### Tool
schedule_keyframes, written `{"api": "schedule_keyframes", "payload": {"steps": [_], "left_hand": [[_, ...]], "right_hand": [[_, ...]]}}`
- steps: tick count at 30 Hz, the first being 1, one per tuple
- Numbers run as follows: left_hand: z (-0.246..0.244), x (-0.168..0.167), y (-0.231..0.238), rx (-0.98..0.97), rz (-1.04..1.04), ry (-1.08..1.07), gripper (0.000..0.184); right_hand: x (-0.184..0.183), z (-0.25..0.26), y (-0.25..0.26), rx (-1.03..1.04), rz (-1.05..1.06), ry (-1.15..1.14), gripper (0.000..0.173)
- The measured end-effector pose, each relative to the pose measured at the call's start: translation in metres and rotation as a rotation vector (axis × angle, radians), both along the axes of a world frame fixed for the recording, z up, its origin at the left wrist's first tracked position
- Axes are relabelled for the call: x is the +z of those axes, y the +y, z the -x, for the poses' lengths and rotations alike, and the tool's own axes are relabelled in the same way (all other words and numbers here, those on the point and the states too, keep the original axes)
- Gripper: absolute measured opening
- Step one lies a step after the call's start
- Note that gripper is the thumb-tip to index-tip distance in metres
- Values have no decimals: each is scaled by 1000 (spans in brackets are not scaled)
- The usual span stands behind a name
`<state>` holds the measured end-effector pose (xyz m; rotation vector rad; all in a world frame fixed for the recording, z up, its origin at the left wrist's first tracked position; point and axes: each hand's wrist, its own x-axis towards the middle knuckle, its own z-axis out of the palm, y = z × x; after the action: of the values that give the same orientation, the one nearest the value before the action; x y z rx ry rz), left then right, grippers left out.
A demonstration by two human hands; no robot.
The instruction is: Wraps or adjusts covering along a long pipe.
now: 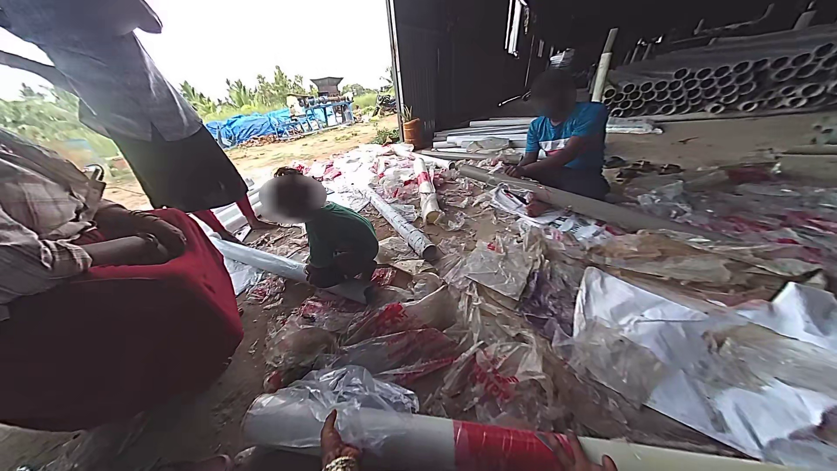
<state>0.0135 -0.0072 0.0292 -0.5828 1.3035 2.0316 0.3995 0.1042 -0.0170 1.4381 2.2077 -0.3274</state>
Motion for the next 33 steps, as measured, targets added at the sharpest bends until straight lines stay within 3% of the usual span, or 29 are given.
{"api": "schedule_keyframes", "payload": {"steps": [4, 6, 8, 11, 14, 16, 19, 20, 21, 23, 24, 33], "left_hand": [[1, 1, 0, 2, 26, -7, 56], [2, 0, 0, 5, 20, -17, 58], [2, 0, 1, 2, 24, -21, 57], [3, -1, 1, -7, 31, -15, 56], [3, -2, 1, -9, 13, -10, 55], [4, -2, 1, -5, 4, -17, 54], [4, -1, 2, -5, 7, -29, 55], [4, -2, 2, -6, 6, -32, 56], [4, -2, 1, -9, 9, -33, 56], [4, -1, 1, -14, 10, -30, 55], [4, -1, 1, -14, 8, -32, 55], [4, 3, 2, -6, 5, -34, 52]], "right_hand": [[-37, -11, 6, 53, -124, 48, 66], [-22, -8, 3, 46, -72, 15, 65], [-49, -18, 4, 75, -203, 137, 62], [-14, -7, 2, 25, -20, 40, 65], [3, -2, -2, 2, -2, 40, 64], [-15, -7, 4, 21, -21, 25, 65], [-95, -31, 19, 95, -260, 131, 62], [-96, -31, 18, 101, -291, 147, 61], [-81, -27, 13, 99, -280, 147, 60], [-14, -5, 2, 23, -24, 3, 65], [-1, -1, 0, 9, 7, -8, 66], [-1, -2, -1, 6, -2, 1, 68]]}}
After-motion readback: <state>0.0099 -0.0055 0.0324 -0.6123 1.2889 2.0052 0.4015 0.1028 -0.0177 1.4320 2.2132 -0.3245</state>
